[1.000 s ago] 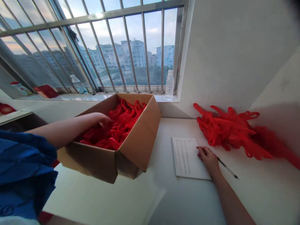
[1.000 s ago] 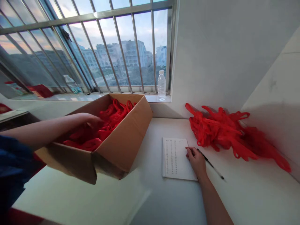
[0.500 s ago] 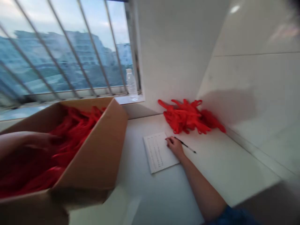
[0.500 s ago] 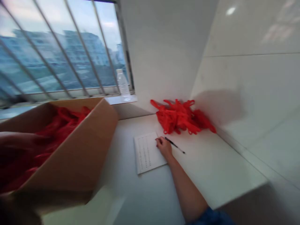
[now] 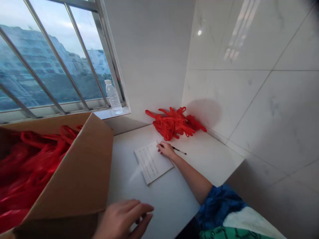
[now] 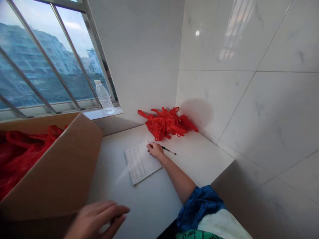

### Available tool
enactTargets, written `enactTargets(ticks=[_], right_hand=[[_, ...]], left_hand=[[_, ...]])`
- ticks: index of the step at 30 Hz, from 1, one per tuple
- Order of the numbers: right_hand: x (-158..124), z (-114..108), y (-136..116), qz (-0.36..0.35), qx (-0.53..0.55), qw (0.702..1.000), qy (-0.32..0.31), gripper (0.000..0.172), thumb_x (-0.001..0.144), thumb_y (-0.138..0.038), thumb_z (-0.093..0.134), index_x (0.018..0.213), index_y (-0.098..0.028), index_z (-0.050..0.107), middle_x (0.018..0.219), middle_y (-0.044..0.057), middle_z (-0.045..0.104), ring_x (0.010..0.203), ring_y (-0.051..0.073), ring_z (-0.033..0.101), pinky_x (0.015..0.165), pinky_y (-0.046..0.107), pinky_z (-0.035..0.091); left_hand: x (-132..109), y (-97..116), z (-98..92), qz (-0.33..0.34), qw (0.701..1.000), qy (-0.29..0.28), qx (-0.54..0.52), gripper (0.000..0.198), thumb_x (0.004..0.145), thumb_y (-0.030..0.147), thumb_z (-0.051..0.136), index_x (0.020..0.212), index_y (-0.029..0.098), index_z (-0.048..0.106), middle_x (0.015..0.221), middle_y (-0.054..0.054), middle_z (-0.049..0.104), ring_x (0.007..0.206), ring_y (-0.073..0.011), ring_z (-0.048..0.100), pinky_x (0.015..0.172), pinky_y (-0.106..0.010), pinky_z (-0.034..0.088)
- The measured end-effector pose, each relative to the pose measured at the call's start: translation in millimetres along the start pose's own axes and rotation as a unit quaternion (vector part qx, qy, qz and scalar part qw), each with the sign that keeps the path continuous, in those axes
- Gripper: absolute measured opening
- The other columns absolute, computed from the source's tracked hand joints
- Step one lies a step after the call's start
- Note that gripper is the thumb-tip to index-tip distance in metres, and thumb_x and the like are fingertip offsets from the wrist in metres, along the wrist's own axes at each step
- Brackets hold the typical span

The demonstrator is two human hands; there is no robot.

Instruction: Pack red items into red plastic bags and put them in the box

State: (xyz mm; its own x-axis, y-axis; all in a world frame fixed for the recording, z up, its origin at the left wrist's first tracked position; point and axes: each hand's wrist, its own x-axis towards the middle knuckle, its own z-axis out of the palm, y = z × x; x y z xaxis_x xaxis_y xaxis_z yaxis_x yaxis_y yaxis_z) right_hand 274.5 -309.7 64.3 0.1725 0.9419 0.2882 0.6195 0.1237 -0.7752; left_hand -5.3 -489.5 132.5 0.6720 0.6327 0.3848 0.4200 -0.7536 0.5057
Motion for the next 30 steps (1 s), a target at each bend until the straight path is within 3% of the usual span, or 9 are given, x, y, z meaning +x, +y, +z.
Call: enactTargets(ticks=[3, 6, 8, 12, 16, 19, 22, 26, 30], right_hand=[[26, -18, -23, -0.038, -0.035, 0.998, 0.023, 0.016, 0.091, -0.033, 0.056, 0.091, -0.025, 0.07, 0.088, 0.001, 0.073, 0.081, 0.017, 0.068, 0.072, 0.025, 0.05], [59, -39, -44, -0.073, -0.065, 0.994, 0.045, 0.02, 0.093, -0.031, 0.053, 0.105, -0.025, 0.068, 0.116, 0.005, 0.068, 0.107, 0.018, 0.063, 0.092, 0.028, 0.047], [78, -51, -50, -0.074, -0.083, 0.992, 0.055, 0.025, 0.093, -0.029, 0.054, 0.115, -0.024, 0.065, 0.128, 0.007, 0.061, 0.116, 0.019, 0.059, 0.099, 0.029, 0.044], [100, -63, -44, -0.021, -0.117, 0.99, 0.075, 0.039, 0.09, -0.026, 0.059, 0.127, -0.017, 0.057, 0.133, 0.015, 0.057, 0.12, 0.025, 0.057, 0.102, 0.036, 0.042], [102, -67, -33, 0.028, -0.13, 0.987, 0.088, 0.03, 0.085, -0.026, 0.065, 0.113, -0.013, 0.064, 0.117, 0.02, 0.064, 0.111, 0.031, 0.062, 0.096, 0.042, 0.045], [99, -77, -36, 0.014, -0.118, 0.988, 0.103, 0.019, 0.087, -0.023, 0.061, 0.102, -0.015, 0.067, 0.111, 0.018, 0.067, 0.108, 0.029, 0.063, 0.094, 0.041, 0.046], [93, -93, -50, -0.034, -0.089, 0.988, 0.118, 0.021, 0.088, -0.021, 0.056, 0.105, -0.018, 0.068, 0.114, 0.013, 0.067, 0.11, 0.025, 0.062, 0.097, 0.037, 0.044], [64, -109, -68, -0.093, -0.026, 0.992, 0.076, 0.019, 0.086, -0.028, 0.058, 0.099, -0.02, 0.069, 0.092, 0.003, 0.071, 0.085, 0.017, 0.064, 0.082, 0.029, 0.048], [22, -102, -76, -0.099, 0.158, 0.981, -0.057, 0.022, 0.083, -0.041, 0.063, 0.085, -0.019, 0.067, 0.064, -0.005, 0.057, 0.057, 0.011, 0.05, 0.057, 0.023, 0.04]], left_hand=[[26, -19, 51.5, -0.012, 0.994, -0.103, 0.025, 0.024, 0.095, 0.033, 0.054, 0.078, 0.023, 0.069, 0.064, 0.002, 0.067, 0.057, -0.011, 0.062, 0.054, -0.023, 0.04], [38, -38, 88.5, -0.031, 0.992, -0.121, 0.032, 0.025, 0.095, 0.032, 0.051, 0.081, 0.021, 0.069, 0.071, -0.001, 0.07, 0.064, -0.0138, 0.064, 0.06, -0.024, 0.04], [38, -47, 97.9, -0.027, 0.992, -0.12, 0.02, 0.026, 0.094, 0.031, 0.049, 0.083, 0.02, 0.069, 0.074, -0.002, 0.07, 0.066, -0.0142, 0.064, 0.061, -0.023, 0.04], [33, -53, 94.6, -0.026, 0.992, -0.117, -0.037, 0.032, 0.096, 0.033, 0.045, 0.083, 0.019, 0.07, 0.075, -0.003, 0.07, 0.067, -0.014, 0.063, 0.064, -0.023, 0.041], [33, -52, 91.3, -0.035, 0.991, -0.115, -0.066, 0.033, 0.096, 0.035, 0.045, 0.085, 0.02, 0.073, 0.077, -0.005, 0.072, 0.068, -0.0152, 0.064, 0.065, -0.024, 0.042], [33, -52, 92.4, -0.046, 0.988, -0.111, -0.095, 0.035, 0.096, 0.04, 0.046, 0.084, 0.02, 0.073, 0.072, -0.005, 0.071, 0.066, -0.0154, 0.063, 0.064, -0.024, 0.042], [34, -54, 91.8, -0.1, 0.976, -0.086, -0.175, 0.038, 0.094, 0.046, 0.048, 0.083, 0.019, 0.073, 0.065, -0.003, 0.067, 0.059, -0.0144, 0.059, 0.059, -0.023, 0.042], [41, -63, 85.3, -0.21, 0.923, 0.034, -0.32, 0.043, 0.09, 0.056, 0.052, 0.089, 0.017, 0.07, 0.066, -0.002, 0.063, 0.053, -0.0118, 0.054, 0.053, -0.022, 0.042], [58, -71, 72.3, -0.294, 0.825, 0.17, -0.452, 0.057, 0.085, 0.061, 0.058, 0.126, 0.022, 0.054, 0.11, -0.01, 0.066, 0.079, -0.0163, 0.065, 0.058, -0.024, 0.052]])
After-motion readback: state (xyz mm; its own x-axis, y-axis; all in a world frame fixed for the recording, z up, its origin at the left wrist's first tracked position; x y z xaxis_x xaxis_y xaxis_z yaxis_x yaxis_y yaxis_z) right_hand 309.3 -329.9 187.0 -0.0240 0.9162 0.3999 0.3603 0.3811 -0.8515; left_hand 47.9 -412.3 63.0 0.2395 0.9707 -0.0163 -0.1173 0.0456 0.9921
